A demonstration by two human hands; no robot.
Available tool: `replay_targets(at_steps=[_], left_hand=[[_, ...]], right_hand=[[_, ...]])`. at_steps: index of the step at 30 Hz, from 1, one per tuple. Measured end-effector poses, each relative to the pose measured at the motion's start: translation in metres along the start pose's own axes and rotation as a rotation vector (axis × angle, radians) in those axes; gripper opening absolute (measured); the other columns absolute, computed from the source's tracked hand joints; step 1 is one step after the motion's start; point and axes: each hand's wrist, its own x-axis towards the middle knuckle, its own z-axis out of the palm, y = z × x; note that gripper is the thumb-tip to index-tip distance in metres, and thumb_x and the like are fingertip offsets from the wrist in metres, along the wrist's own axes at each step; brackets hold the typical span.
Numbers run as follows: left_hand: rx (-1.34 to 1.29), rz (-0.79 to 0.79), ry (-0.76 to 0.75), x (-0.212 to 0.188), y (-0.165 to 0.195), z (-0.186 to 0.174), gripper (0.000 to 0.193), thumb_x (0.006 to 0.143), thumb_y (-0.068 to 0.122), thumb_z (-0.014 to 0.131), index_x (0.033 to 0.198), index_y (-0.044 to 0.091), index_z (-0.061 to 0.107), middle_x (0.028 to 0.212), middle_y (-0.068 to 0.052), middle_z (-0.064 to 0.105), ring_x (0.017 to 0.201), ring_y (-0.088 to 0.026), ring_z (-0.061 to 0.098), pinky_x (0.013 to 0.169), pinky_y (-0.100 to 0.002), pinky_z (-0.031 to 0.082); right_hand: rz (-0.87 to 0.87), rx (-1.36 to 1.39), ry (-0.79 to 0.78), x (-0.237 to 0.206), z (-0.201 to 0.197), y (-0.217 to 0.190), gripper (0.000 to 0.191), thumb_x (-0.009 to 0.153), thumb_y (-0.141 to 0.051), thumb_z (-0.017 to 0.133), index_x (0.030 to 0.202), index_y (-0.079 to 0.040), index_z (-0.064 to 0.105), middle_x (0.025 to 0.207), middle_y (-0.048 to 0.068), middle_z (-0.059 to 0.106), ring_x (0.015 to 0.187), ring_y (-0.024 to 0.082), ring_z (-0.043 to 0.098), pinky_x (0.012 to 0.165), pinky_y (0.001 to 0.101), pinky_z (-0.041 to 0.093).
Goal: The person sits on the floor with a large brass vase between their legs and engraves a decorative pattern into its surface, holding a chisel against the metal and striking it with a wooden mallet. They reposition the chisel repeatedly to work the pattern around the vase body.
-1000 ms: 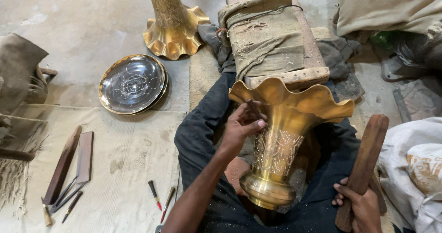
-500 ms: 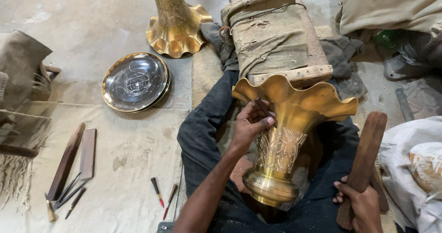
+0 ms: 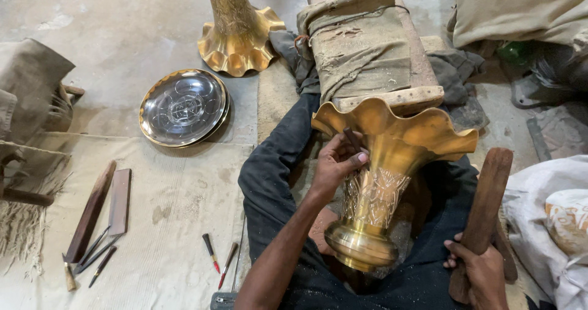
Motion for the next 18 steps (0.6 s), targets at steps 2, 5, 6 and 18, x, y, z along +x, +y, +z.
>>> replay_targets(at_steps=[2,5,6,18], left_hand=[[0.055,-0.07,0.03,0.0,-0.001,-0.004,0.046,0.084,0.013,0.079,0.127,0.009,0.064,0.099,-0.006,0.074,0.086,-0.016,0.073,0.081,-0.034,0.065],[-0.304,0.142,0.048,0.004,-0.001,-0.018,0.044,0.092,0.008,0.08,0.131,0.005,0.061,0.098,-0.006,0.071,0.083,-0.015,0.069,0.072,-0.032,0.06],[-0.384,0.158,0.132,0.005,-0.002,-0.023,0.044,0.093,0.008,0.081,0.13,0.005,0.059,0.1,-0.005,0.07,0.087,-0.015,0.071,0.074,-0.033,0.062],[0.069,0.165,-0.076,0.002,-0.027,-0.015,0.038,0.089,0.011,0.084,0.123,0.009,0.067,0.103,-0.004,0.076,0.092,-0.012,0.074,0.081,-0.029,0.066]], right_hand=[[-0.053,0.037,-0.031,0.001,0.0,0.001,0.024,0.084,0.007,0.07,0.104,0.005,0.057,0.072,0.012,0.057,0.055,0.021,0.055,0.051,0.0374,0.05],[-0.086,0.082,-0.05,0.004,-0.003,0.006,0.026,0.083,0.007,0.07,0.104,0.003,0.057,0.07,0.009,0.056,0.052,0.019,0.055,0.049,0.0364,0.049],[-0.09,0.061,-0.053,0.004,-0.006,0.008,0.026,0.082,0.007,0.07,0.104,0.002,0.057,0.07,0.009,0.056,0.052,0.019,0.055,0.049,0.0362,0.05],[-0.687,-0.537,0.054,-0.003,-0.035,-0.044,0.034,0.09,-0.015,0.083,0.105,0.0,0.056,0.077,0.006,0.062,0.066,0.018,0.06,0.063,0.0322,0.051]])
